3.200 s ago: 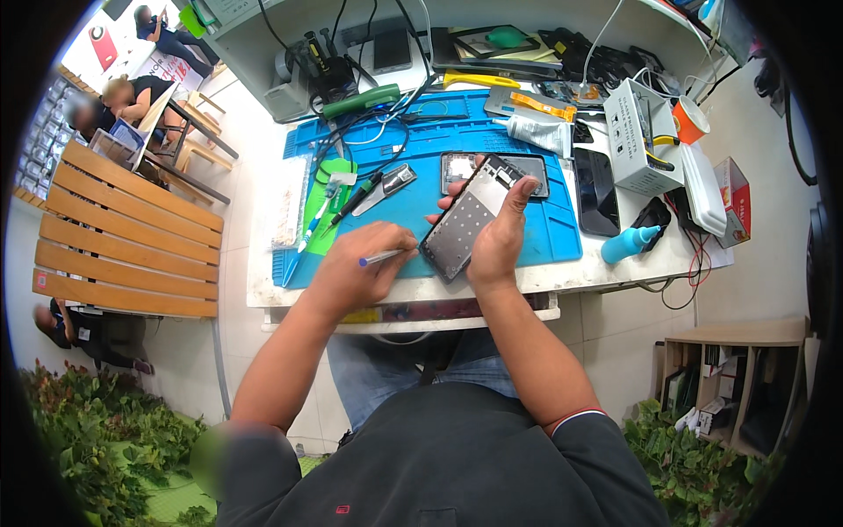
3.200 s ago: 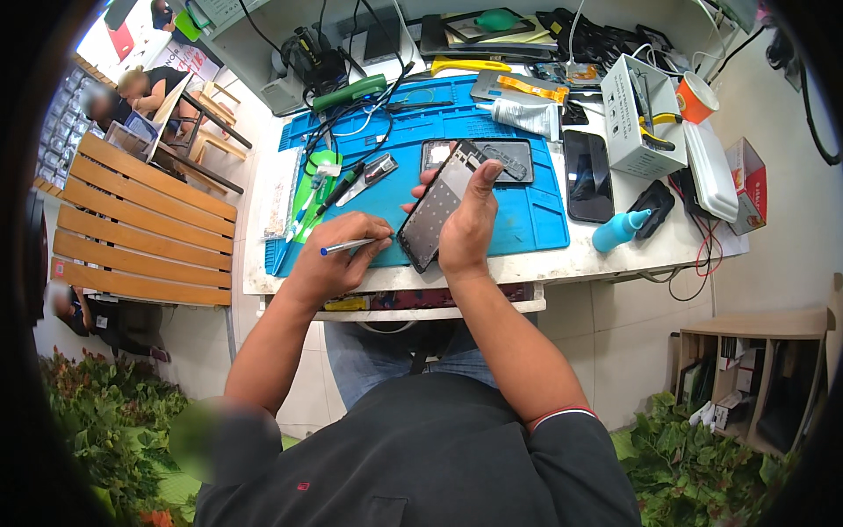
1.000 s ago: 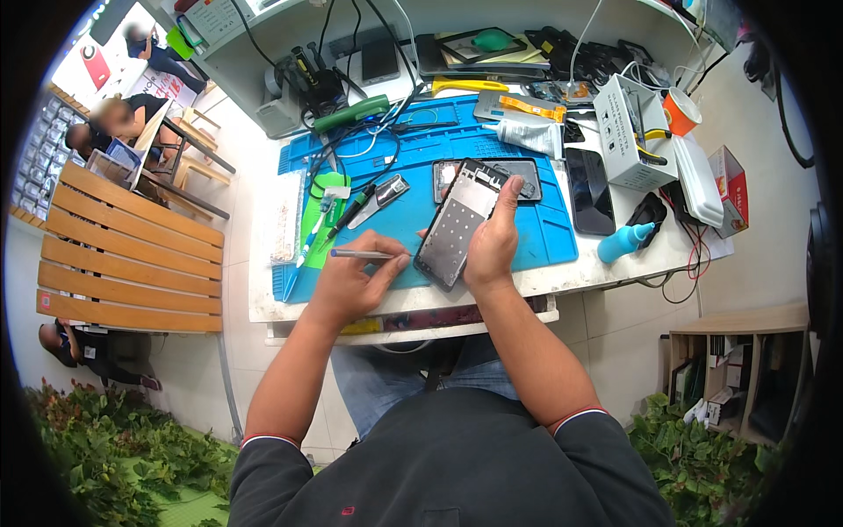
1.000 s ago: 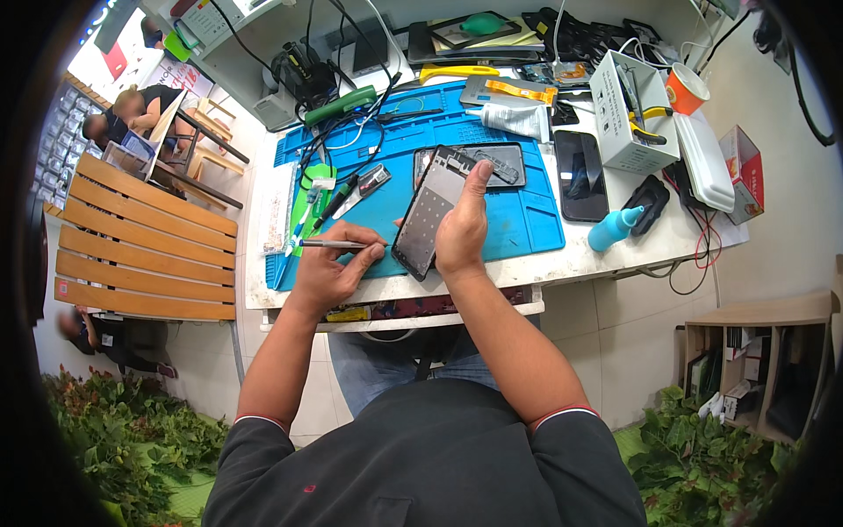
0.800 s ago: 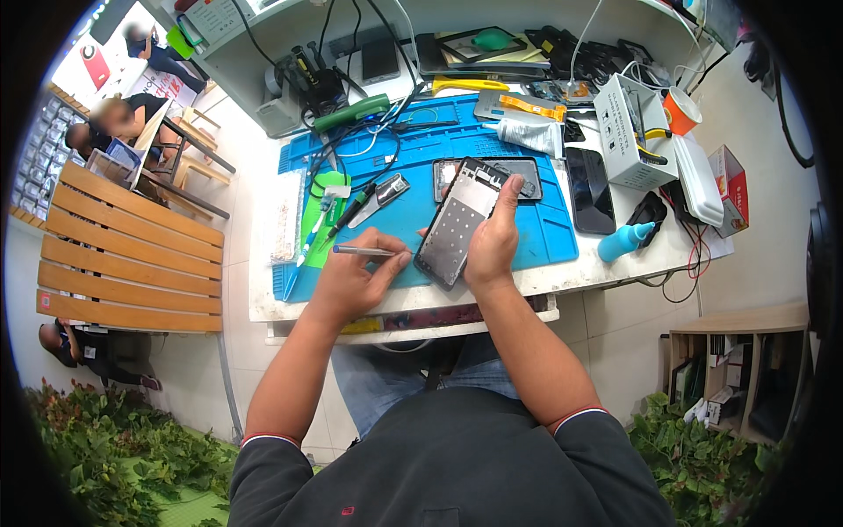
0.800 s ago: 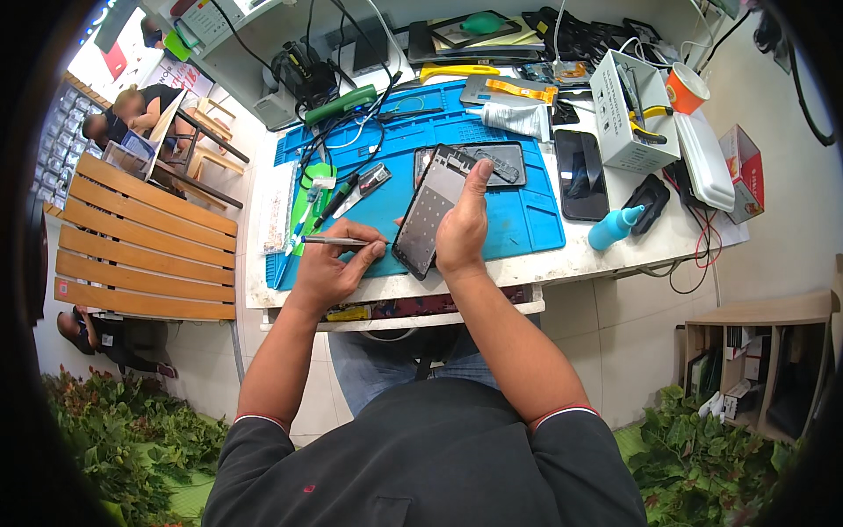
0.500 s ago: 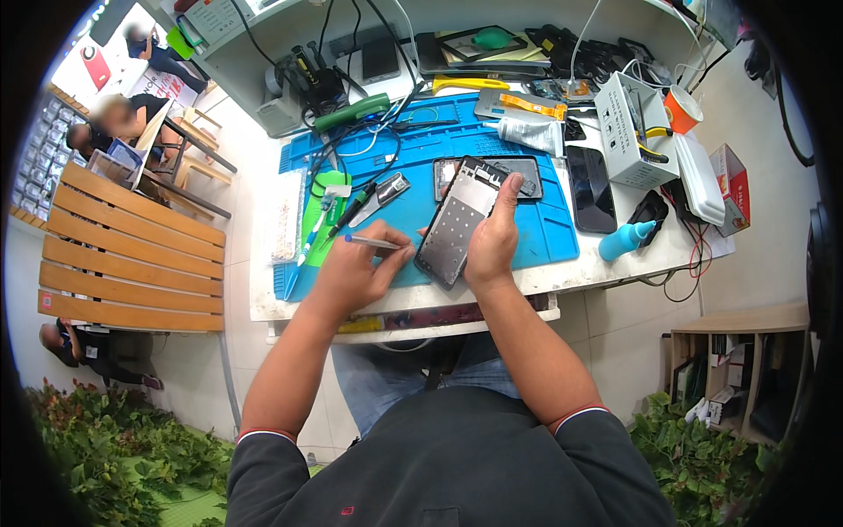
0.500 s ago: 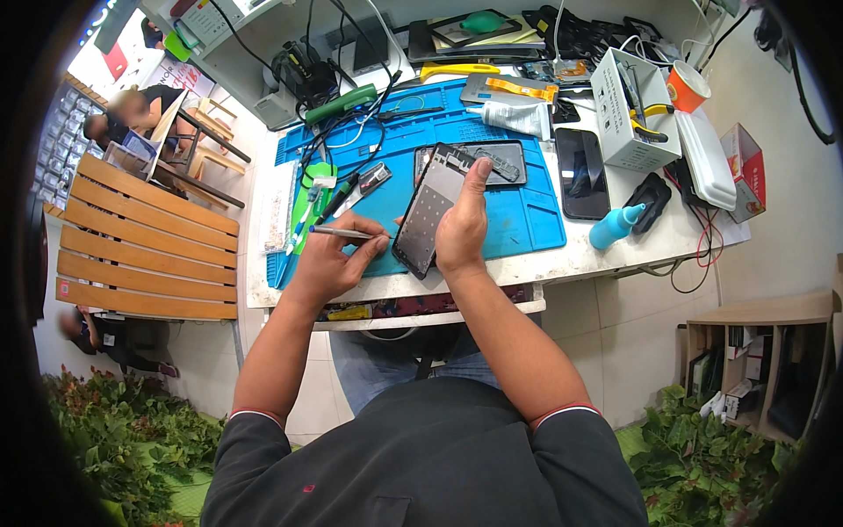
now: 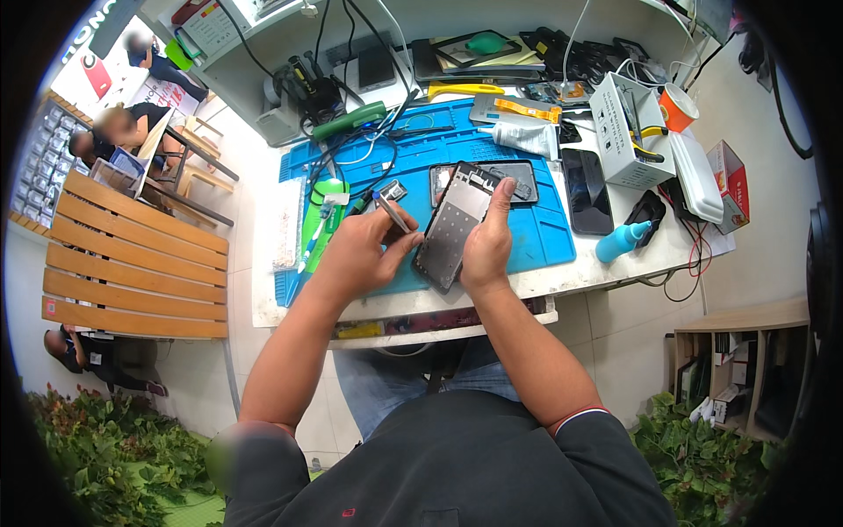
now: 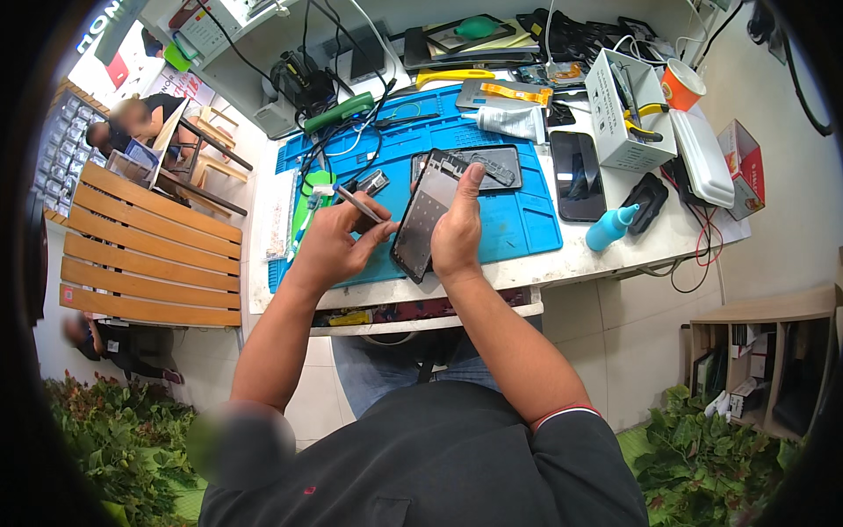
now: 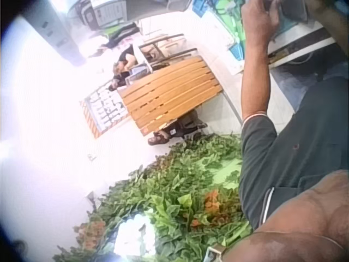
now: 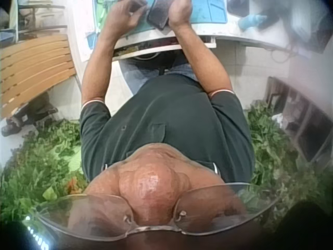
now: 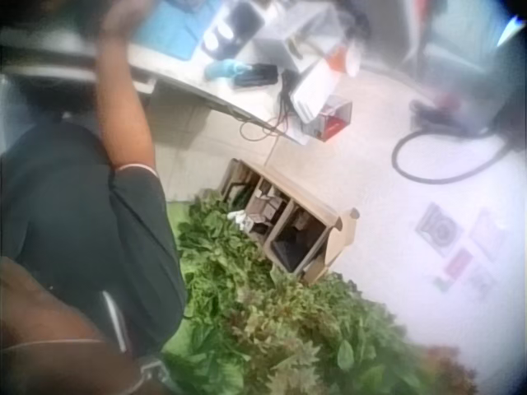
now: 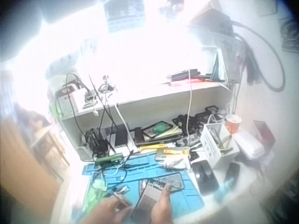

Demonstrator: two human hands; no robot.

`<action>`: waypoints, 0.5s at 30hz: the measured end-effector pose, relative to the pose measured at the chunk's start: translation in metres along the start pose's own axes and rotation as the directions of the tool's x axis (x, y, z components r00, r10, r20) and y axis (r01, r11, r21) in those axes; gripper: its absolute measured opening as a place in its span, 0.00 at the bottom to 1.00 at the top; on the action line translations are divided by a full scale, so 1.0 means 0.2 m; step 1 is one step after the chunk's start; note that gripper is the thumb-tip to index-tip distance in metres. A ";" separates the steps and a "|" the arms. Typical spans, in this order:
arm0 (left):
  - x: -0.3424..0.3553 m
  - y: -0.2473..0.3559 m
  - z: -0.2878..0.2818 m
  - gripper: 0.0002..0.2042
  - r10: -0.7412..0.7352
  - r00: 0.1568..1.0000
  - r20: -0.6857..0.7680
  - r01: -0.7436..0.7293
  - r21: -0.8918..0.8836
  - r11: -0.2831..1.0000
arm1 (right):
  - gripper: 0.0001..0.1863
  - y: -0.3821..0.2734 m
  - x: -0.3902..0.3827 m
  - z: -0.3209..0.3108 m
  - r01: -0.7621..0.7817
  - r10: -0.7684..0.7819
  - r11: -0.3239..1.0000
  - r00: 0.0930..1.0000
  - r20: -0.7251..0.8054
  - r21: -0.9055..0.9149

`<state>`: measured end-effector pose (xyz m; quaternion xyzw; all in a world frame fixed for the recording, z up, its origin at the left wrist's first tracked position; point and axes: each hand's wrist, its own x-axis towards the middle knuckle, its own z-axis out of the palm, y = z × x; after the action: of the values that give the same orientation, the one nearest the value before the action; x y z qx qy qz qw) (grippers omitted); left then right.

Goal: The person removes an old screen from a mobile device using a small tool, cleans the frame, and prepares to install a new replacement screen assembly.

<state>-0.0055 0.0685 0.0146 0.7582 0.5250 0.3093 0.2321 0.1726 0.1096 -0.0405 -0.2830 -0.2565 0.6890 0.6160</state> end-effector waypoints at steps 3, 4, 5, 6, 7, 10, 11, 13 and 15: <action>0.00 -0.02 0.01 0.08 -0.028 1.000 0.001 0.028 -0.040 0.999 | 0.44 -0.01 0.00 0.00 0.017 -0.017 1.000 1.000 0.008 -0.019; 0.00 -0.03 0.01 0.09 -0.033 0.999 -0.002 0.033 -0.052 0.998 | 0.44 -0.01 0.00 0.00 0.020 -0.020 0.999 1.000 0.011 -0.025; 0.00 -0.02 0.00 0.08 -0.034 0.999 0.004 0.034 -0.049 0.998 | 0.44 -0.01 0.00 0.01 0.024 -0.024 0.999 1.000 0.013 -0.030; 0.01 -0.01 0.00 0.08 -0.034 0.999 0.009 0.035 -0.047 0.998 | 0.44 -0.02 0.00 0.01 0.021 -0.021 0.999 1.000 0.008 -0.034; 0.02 -0.01 0.00 0.08 -0.035 0.999 0.015 0.035 -0.045 0.998 | 0.44 -0.02 0.00 0.00 0.018 -0.018 0.999 1.000 0.003 -0.038; 0.04 0.00 0.00 0.08 -0.041 0.999 -0.011 0.040 -0.096 0.995 | 0.43 -0.02 -0.01 0.01 0.008 -0.008 0.999 1.000 -0.011 -0.041; 0.05 0.00 0.00 0.08 -0.042 0.999 -0.009 0.041 -0.110 0.993 | 0.43 -0.02 -0.01 0.02 0.004 -0.005 0.999 1.000 -0.016 -0.041; 0.08 0.01 0.00 0.08 -0.040 0.999 -0.004 0.039 -0.138 0.990 | 0.42 -0.02 -0.01 0.01 -0.015 0.015 1.000 1.000 0.001 -0.003; 0.10 0.00 0.00 0.08 -0.053 0.999 0.007 0.054 -0.139 0.989 | 0.42 -0.01 -0.01 -0.01 -0.033 0.032 0.999 0.999 0.017 0.027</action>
<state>-0.0001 0.0875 0.0198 0.7263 0.5219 0.3375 0.2937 0.1747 0.1087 -0.0410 -0.2729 -0.2474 0.7046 0.6065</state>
